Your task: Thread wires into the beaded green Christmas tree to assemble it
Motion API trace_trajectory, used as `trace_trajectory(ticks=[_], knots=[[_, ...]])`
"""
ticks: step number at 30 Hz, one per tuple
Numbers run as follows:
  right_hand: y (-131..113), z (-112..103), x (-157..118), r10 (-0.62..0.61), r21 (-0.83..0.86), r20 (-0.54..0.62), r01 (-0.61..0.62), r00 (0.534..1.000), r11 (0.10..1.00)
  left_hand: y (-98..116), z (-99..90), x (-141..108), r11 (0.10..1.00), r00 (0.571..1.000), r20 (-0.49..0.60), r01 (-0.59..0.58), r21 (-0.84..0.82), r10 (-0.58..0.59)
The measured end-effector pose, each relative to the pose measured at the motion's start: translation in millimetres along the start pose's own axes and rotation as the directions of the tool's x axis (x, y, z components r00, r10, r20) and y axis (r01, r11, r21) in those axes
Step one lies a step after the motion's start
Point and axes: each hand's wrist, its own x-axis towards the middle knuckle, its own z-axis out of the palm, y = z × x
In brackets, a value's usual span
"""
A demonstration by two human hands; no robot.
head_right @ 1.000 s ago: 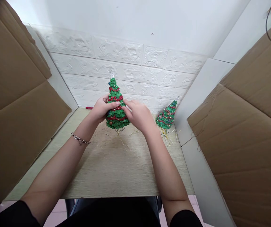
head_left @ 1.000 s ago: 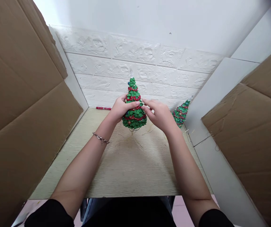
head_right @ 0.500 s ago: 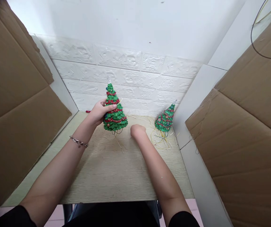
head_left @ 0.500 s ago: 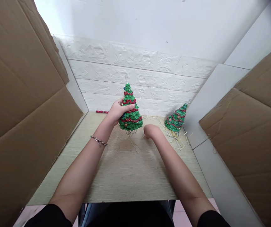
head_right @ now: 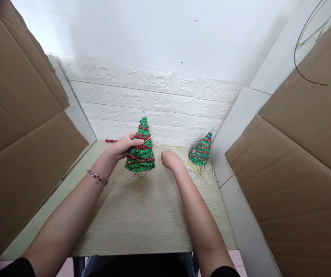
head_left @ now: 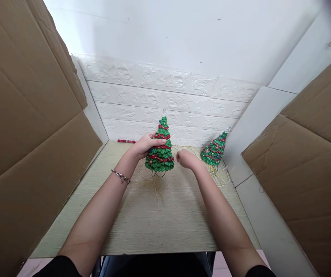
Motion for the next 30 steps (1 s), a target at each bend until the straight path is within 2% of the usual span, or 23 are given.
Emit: trace_trajectory(ticks=[3, 5, 7, 8, 10, 11, 12, 14, 18, 21, 23, 25, 27, 28, 30], knots=[[5, -13, -3, 0.033, 0.093, -0.158, -0.018, 0.987, 0.995, -2, -0.2, -1, 0.997, 0.996, 0.06, 0.065, -0.035, -0.063], [3, -17, -5, 0.068, 0.171, -0.22, -0.03, 0.973, 0.985, -4, -0.3, -1, 0.995, 0.989, 0.12, 0.09, -0.044, -0.085], [-3, -18, -5, 0.108, 0.387, -0.231, -0.01, 0.967, 0.922, -7, -1.1, 0, 0.992, 0.976, 0.189, 0.118, -0.049, -0.106], [-6, -18, -4, 0.12, 0.528, -0.232, 0.021, 0.965, 0.849, -9, -1.8, 1, 0.991, 0.969, 0.222, 0.126, -0.052, -0.111], [-13, -17, -2, 0.122, 0.765, -0.244, 0.114, 0.962, 0.634, -12, -4.3, 3, 0.991, 0.958, 0.272, 0.117, -0.069, -0.094], [-15, -16, -1, 0.112, 0.828, -0.263, 0.165, 0.958, 0.536, -14, -6.0, 5, 0.992, 0.953, 0.293, 0.104, -0.075, -0.078], [-17, -17, 0, 0.096, 0.856, -0.281, 0.204, 0.955, 0.475, -15, -7.9, 6, 0.993, 0.948, 0.313, 0.09, -0.076, -0.062], [-18, -18, 1, 0.072, 0.886, -0.287, 0.236, 0.955, 0.4, -17, -12.0, 8, 0.995, 0.933, 0.357, 0.068, -0.069, -0.039], [-16, -21, 0, 0.036, 0.915, -0.263, 0.237, 0.964, 0.326, -18, -15.6, 7, 0.997, 0.903, 0.43, 0.036, -0.064, -0.005], [-12, -19, -3, -0.081, 0.909, -0.291, 0.302, 0.953, 0.287, -16, -12.5, 3, 0.999, 0.892, 0.45, 0.044, -0.023, -0.029], [-10, -18, -6, -0.252, 0.893, -0.319, 0.378, 0.914, 0.243, -14, -9.4, 0, 0.998, 0.895, 0.442, 0.056, 0.017, -0.057], [-9, -19, -12, -0.423, 0.871, -0.352, 0.458, 0.835, 0.179, -12, -7.2, -1, 0.998, 0.902, 0.426, 0.057, 0.04, -0.068], [-11, -23, -18, -0.517, 0.852, -0.376, 0.506, 0.769, 0.133, -11, -6.5, -2, 0.998, 0.908, 0.414, 0.049, 0.042, -0.062], [-13, -25, -21, -0.533, 0.847, -0.375, 0.514, 0.758, 0.135, -10, -6.6, -3, 0.998, 0.912, 0.407, 0.046, 0.035, -0.056], [-15, -28, -26, -0.529, 0.839, -0.352, 0.511, 0.772, 0.187, -10, -7.2, -2, 0.999, 0.916, 0.397, 0.049, 0.015, -0.051]])
